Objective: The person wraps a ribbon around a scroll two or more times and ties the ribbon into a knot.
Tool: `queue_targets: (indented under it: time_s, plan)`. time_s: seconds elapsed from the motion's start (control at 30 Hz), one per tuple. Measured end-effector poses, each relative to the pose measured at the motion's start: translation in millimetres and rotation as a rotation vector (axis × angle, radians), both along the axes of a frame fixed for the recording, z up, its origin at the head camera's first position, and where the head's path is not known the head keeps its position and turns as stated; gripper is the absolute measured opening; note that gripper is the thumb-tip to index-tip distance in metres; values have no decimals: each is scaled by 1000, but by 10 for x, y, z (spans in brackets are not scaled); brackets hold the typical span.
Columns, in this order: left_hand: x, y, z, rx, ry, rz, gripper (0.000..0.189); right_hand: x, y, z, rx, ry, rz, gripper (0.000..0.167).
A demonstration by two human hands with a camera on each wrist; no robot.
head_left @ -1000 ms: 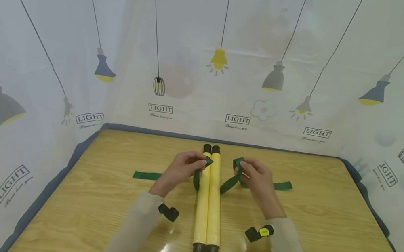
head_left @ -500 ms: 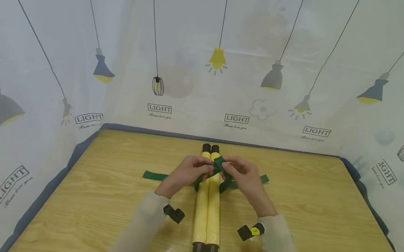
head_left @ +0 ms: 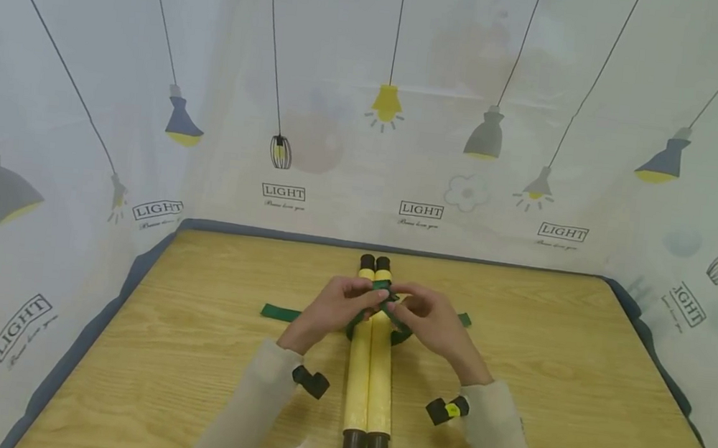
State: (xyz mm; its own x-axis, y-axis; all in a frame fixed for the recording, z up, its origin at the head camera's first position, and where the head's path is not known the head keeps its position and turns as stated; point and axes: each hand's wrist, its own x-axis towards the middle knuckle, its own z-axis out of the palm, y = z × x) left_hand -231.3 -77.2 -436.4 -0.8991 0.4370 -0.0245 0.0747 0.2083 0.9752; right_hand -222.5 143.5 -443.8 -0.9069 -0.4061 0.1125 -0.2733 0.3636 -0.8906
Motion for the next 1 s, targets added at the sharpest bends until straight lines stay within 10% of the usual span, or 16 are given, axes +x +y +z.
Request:
queue_targets:
  time_s: [0.57, 0.73, 1.0]
  plan:
    - [2, -2, 0, -79, 113, 114, 22, 20, -5, -17, 62, 51, 50, 15]
    - [6, 9, -8, -65, 136, 147, 46, 9, -9, -31, 91, 85, 31, 14]
    - [-9, -15, -23, -266, 277, 82, 27, 17, 4, -33, 109, 113, -24, 14]
